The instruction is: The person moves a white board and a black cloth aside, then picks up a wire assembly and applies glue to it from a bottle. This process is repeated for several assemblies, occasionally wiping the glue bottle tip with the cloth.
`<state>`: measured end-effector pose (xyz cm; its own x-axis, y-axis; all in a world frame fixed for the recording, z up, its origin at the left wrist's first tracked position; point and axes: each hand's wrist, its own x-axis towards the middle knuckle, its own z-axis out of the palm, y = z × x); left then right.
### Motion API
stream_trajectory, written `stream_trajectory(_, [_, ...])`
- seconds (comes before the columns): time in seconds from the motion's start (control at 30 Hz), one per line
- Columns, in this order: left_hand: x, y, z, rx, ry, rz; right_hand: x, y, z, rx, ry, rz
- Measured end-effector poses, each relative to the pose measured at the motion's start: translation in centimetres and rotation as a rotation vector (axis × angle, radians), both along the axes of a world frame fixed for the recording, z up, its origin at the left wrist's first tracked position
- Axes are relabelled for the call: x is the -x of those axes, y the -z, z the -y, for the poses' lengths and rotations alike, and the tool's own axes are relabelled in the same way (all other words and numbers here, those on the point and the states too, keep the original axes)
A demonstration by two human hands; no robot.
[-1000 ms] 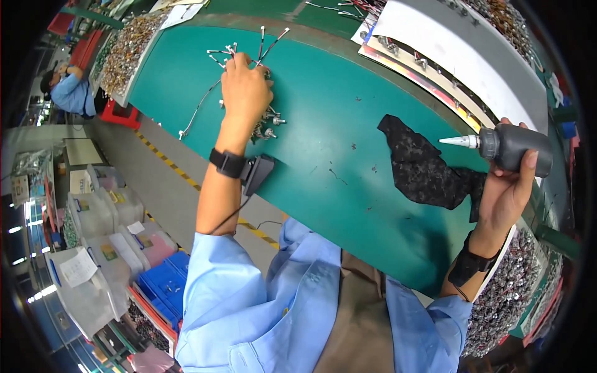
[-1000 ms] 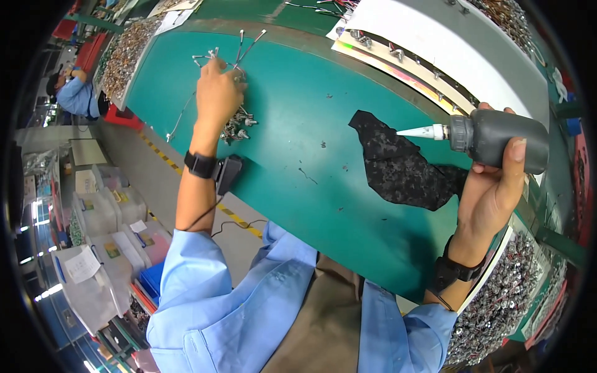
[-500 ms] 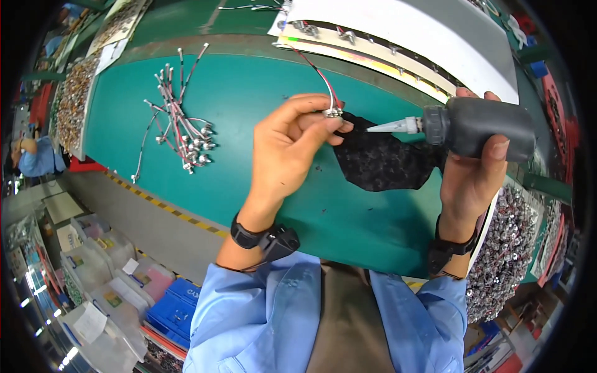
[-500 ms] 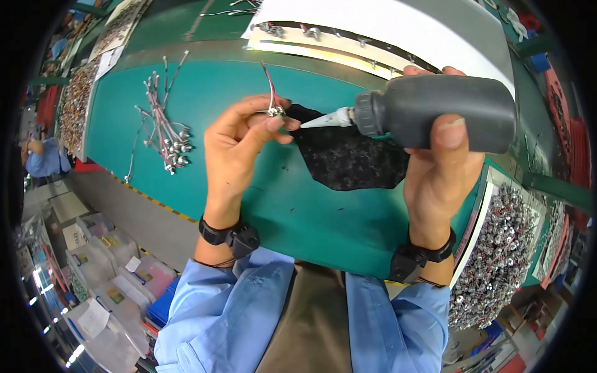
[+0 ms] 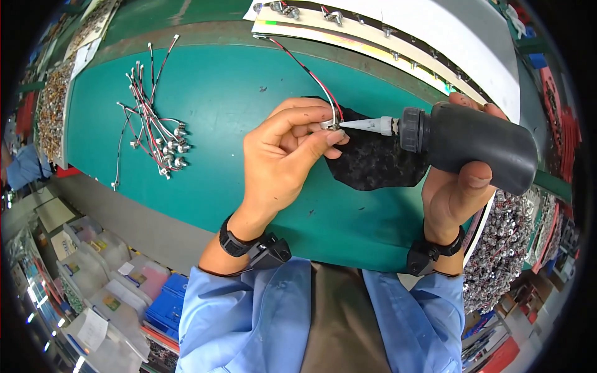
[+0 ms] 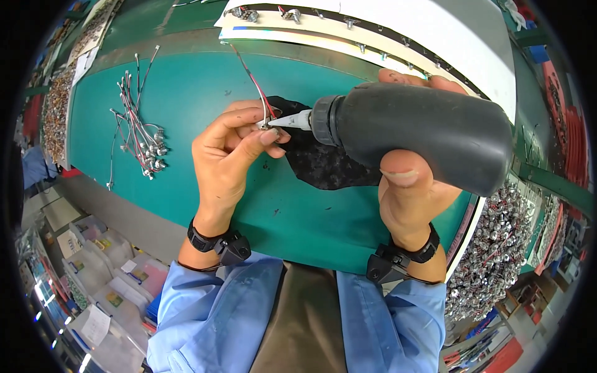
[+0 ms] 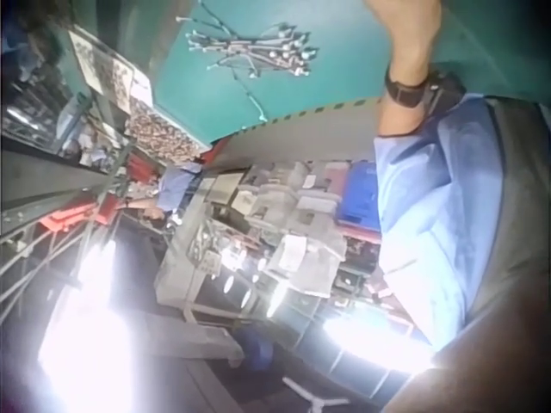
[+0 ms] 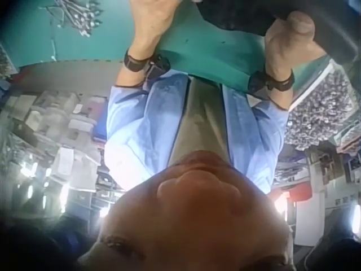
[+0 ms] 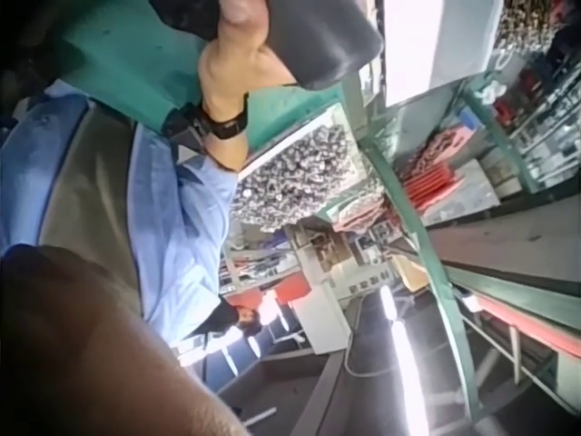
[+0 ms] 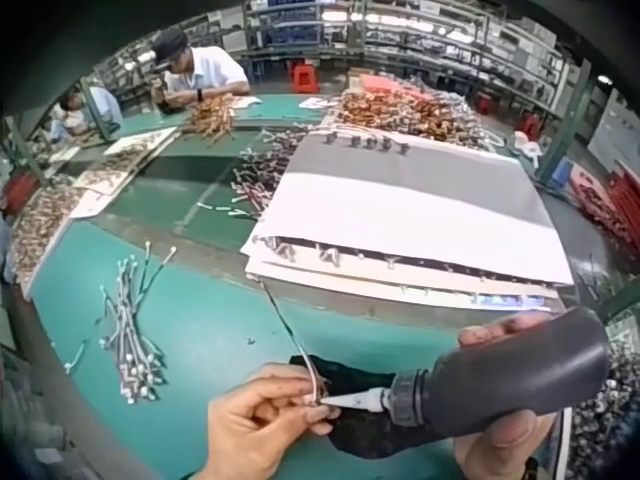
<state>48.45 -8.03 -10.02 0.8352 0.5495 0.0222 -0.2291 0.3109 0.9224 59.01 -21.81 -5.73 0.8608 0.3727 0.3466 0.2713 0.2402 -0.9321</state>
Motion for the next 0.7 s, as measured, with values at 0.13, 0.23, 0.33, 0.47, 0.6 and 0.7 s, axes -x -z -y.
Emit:
stream_trajectory(0.13, [0.00,0.04,0.02,-0.011,-0.001,0.004,0.07,-0.02,0.04,0.003,-0.005,-0.001])
stream_trajectory(0.23, [0.03,0.08,-0.04,-0.016,0.002,-0.005,0.15,0.00,0.04,0.001,-0.016,-0.015])
stream_trajectory(0.33, [0.04,0.11,0.00,-0.008,0.004,0.000,0.23,-0.03,0.10,0.017,-0.025,-0.018])
stream_trajectory(0.47, [0.07,0.22,-0.01,-0.017,0.007,0.004,0.27,0.07,-0.12,0.010,0.006,0.029])
stream_trajectory(0.6, [0.04,0.01,-0.05,-0.022,0.006,-0.003,0.19,0.07,-0.14,0.001,0.038,0.070])
stream_trajectory(0.7, [0.09,0.02,-0.11,-0.019,0.003,0.002,0.10,0.13,-0.08,0.008,0.035,0.069])
